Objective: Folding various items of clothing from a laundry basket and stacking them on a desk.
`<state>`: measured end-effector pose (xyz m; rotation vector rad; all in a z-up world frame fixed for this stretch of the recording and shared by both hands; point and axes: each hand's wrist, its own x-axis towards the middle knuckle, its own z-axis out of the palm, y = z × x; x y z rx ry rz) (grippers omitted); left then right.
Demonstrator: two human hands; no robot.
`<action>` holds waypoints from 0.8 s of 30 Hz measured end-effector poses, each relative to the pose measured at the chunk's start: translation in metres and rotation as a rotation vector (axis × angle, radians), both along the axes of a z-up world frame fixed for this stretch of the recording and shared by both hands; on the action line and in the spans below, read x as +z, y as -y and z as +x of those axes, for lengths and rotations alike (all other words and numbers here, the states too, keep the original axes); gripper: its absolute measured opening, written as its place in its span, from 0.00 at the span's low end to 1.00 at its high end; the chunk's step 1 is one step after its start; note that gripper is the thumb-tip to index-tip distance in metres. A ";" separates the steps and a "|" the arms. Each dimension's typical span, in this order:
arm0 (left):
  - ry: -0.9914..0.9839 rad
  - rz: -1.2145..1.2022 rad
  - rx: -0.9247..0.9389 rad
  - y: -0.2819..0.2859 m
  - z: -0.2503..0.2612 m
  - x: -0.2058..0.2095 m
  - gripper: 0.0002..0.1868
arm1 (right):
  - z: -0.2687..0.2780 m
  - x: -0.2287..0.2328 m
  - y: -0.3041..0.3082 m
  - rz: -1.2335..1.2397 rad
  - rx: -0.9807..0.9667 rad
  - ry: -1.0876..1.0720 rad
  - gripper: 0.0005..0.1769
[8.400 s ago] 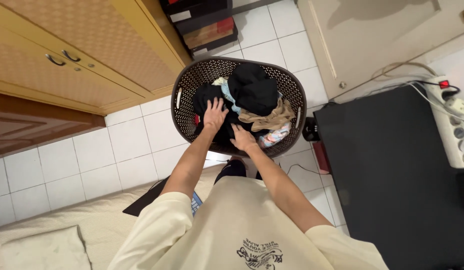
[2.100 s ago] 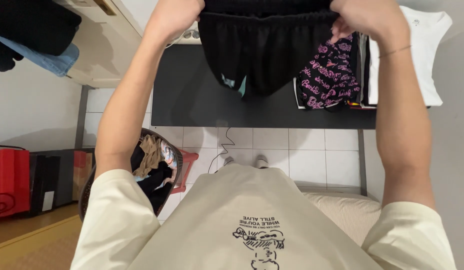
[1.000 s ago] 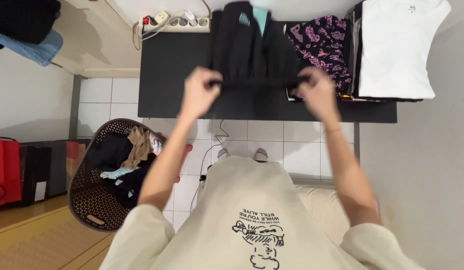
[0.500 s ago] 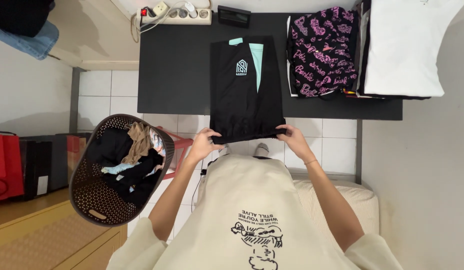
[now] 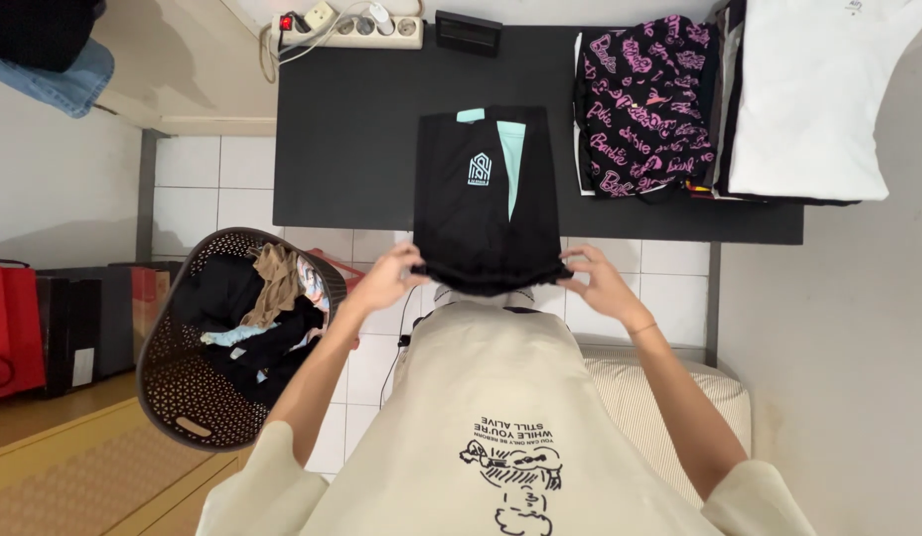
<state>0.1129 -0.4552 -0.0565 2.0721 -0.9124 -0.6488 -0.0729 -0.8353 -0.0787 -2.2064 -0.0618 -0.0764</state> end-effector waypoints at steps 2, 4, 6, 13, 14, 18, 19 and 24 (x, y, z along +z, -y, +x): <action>0.099 -0.060 -0.018 0.008 0.024 -0.005 0.13 | 0.018 -0.003 0.011 0.023 0.018 0.120 0.13; -0.143 -0.215 0.123 0.019 0.052 -0.020 0.17 | 0.042 -0.003 0.023 0.103 -0.133 -0.086 0.12; -0.145 -0.169 0.176 0.035 0.085 -0.032 0.15 | 0.076 0.002 0.030 0.150 -0.186 -0.086 0.11; -0.068 -0.236 0.416 0.097 0.192 -0.063 0.16 | 0.210 -0.025 0.068 0.077 -0.396 0.110 0.15; -0.068 -0.235 0.415 0.103 0.203 -0.079 0.16 | 0.223 -0.042 0.076 0.079 -0.397 0.109 0.15; 0.037 -0.195 0.593 0.125 0.227 -0.106 0.20 | 0.270 -0.119 0.099 -0.005 -0.526 0.071 0.19; -0.028 -0.126 0.677 0.129 0.225 -0.105 0.23 | 0.275 -0.141 0.101 0.041 -0.575 0.019 0.22; 0.227 0.119 0.804 0.124 0.203 -0.187 0.34 | 0.251 -0.190 0.073 -0.241 -0.707 0.011 0.30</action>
